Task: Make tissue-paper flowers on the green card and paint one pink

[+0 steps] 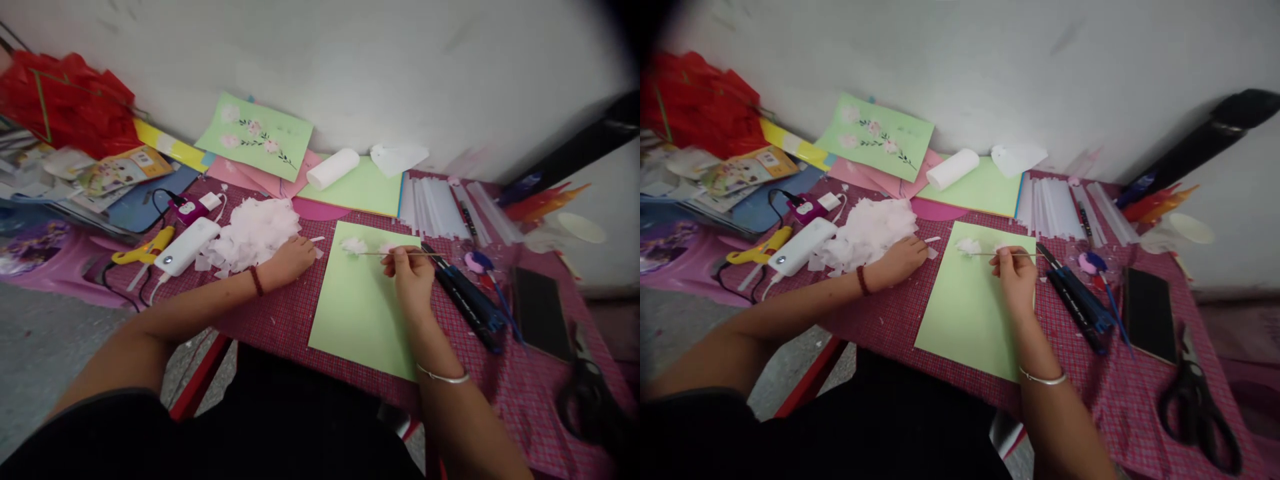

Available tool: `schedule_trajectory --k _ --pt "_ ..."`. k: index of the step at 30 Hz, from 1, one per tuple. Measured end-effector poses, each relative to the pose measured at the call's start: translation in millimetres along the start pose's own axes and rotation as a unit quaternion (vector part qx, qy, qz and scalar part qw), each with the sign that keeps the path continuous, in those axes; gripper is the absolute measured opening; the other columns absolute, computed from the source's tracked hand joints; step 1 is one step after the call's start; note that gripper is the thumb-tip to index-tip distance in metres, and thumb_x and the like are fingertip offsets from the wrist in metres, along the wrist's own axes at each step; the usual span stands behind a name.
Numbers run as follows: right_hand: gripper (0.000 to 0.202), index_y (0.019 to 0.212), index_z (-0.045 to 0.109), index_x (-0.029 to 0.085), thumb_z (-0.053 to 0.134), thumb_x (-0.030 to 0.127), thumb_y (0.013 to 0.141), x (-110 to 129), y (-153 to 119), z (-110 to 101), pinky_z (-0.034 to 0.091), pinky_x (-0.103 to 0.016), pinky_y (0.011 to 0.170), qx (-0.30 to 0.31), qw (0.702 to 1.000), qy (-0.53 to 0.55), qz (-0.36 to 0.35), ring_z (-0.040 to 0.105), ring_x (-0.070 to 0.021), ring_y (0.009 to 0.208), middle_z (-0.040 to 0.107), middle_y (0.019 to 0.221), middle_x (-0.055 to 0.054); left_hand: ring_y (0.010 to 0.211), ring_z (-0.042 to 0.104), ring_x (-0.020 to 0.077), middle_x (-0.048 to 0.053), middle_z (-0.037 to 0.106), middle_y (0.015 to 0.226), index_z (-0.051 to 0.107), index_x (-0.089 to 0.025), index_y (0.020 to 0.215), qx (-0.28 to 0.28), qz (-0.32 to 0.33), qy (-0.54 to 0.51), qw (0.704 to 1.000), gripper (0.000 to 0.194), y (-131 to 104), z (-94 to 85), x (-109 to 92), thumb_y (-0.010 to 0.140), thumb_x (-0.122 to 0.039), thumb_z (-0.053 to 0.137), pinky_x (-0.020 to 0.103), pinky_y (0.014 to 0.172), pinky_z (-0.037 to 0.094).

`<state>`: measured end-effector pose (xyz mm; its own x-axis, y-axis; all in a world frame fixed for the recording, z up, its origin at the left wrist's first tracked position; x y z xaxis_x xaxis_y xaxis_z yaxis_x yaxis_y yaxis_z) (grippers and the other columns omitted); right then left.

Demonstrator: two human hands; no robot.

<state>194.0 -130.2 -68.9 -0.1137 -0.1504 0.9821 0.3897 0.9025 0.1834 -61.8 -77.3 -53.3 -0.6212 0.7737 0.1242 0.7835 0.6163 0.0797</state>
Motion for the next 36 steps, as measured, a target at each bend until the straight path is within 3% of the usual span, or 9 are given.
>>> schedule_trajectory --k 4,7,10,14,19,23,27,32,36 --pt "0.031 0.08 0.059 0.02 0.064 0.051 0.082 2.9 -3.1 4.7 0.042 -0.024 0.046 0.037 0.998 0.042 0.03 0.052 -0.0108 0.048 0.063 0.063 0.001 0.07 0.056 0.0167 0.004 0.062 0.071 0.057 -0.016 0.068 -0.045 -0.108 -0.172 0.978 0.018 9.3 -1.2 18.5 0.084 -0.012 0.051 0.029 0.066 0.041" --pt "0.028 0.079 0.059 0.02 0.064 0.048 0.082 2.2 -3.4 7.7 0.041 -0.024 0.046 0.076 0.993 0.073 0.051 0.052 -0.0104 0.047 0.065 0.064 0.0 0.051 0.042 0.0107 -0.004 0.046 0.054 0.047 -0.018 0.058 -0.027 -0.197 -0.38 0.903 0.023 13.3 -13.7 21.6 0.08 -0.019 0.053 0.025 0.051 0.03" --pt "0.024 0.08 0.061 0.02 0.061 0.043 0.084 0.7 -1.4 6.9 0.042 -0.024 0.047 0.09 0.992 0.072 0.048 0.053 -0.01 0.048 0.065 0.066 0.0 0.047 0.033 0.0086 -0.006 0.04 0.053 0.047 -0.019 0.06 0.018 -0.199 -0.51 0.837 0.021 20.2 -26.0 14.9 0.079 -0.024 0.053 0.024 0.047 0.023" --pt "0.019 0.08 0.062 0.019 0.06 0.038 0.083 -1.0 2.9 1.6 0.042 -0.023 0.047 0.086 0.995 0.04 0.034 0.053 -0.0098 0.049 0.063 0.065 0.001 0.05 0.032 0.0093 -0.005 0.037 0.053 0.043 -0.019 0.056 0.015 -0.15 -0.486 0.861 0.025 42.0 -32.4 6.8 0.079 -0.023 0.05 0.026 0.05 0.023" --pt "0.017 0.08 0.062 0.019 0.058 0.035 0.083 -3.5 3.7 1.7 0.042 -0.024 0.049 0.099 0.994 0.003 0.042 0.053 -0.0104 0.05 0.061 0.064 0.002 0.062 0.043 0.0123 -0.001 0.045 0.059 0.039 -0.018 0.053 -0.128 -0.122 -0.387 0.905 0.031 69.5 -31.1 6.0 0.081 -0.022 0.051 0.028 0.058 0.03" --pt "0.019 0.08 0.062 0.019 0.057 0.037 0.084 -4.2 2.6 6.7 0.043 -0.025 0.05 0.101 0.994 -0.011 0.032 0.052 -0.0106 0.05 0.062 0.067 0.001 0.058 0.039 0.0106 -0.004 0.04 0.057 0.037 -0.019 0.054 -0.19 -0.17 -0.448 0.857 0.034 76.5 -25.5 8.6 0.078 -0.024 0.06 0.027 0.058 0.03" --pt "0.021 0.082 0.061 0.019 0.056 0.039 0.085 -7.2 3.5 11.9 0.043 -0.025 0.05 0.105 0.993 -0.013 0.042 0.052 -0.0106 0.05 0.063 0.07 0.001 0.051 0.028 0.0073 -0.007 0.029 0.055 0.032 -0.02 0.056 -0.165 -0.204 -0.546 0.795 0.038 79.2 -14.5 9.6 0.073 -0.025 0.065 0.026 0.051 0.022" --pt "0.023 0.083 0.061 0.019 0.056 0.041 0.086 -14.8 7.6 15.2 0.041 -0.024 0.047 0.09 0.995 -0.01 0.049 0.052 -0.01 0.048 0.065 0.071 0.0 0.05 0.033 0.0054 -0.007 0.04 0.056 0.041 -0.019 0.062 -0.147 -0.194 -0.65 0.719 0.027 84.0 -3.0 9.7 0.067 -0.019 0.068 0.023 0.049 0.024" --pt "0.023 0.084 0.06 0.02 0.056 0.042 0.086 -17.4 10.2 15.7 0.039 -0.023 0.044 0.07 0.996 0.009 0.056 0.052 -0.0097 0.047 0.066 0.073 -0.001 0.05 0.038 0.005 -0.007 0.047 0.057 0.051 -0.018 0.067 -0.106 -0.168 -0.662 0.723 0.017 82.8 -0.1 13.4 0.068 -0.019 0.067 0.021 0.05 0.028"
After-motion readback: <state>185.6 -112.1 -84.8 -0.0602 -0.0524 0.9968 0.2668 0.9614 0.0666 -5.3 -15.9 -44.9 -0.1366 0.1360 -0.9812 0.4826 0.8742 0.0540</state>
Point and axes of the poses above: each hand's wrist, its own y-axis towards the middle knuckle, its own z-axis out of the palm, x = y × z, the point moved 1 cm from there along y, towards the middle knuckle
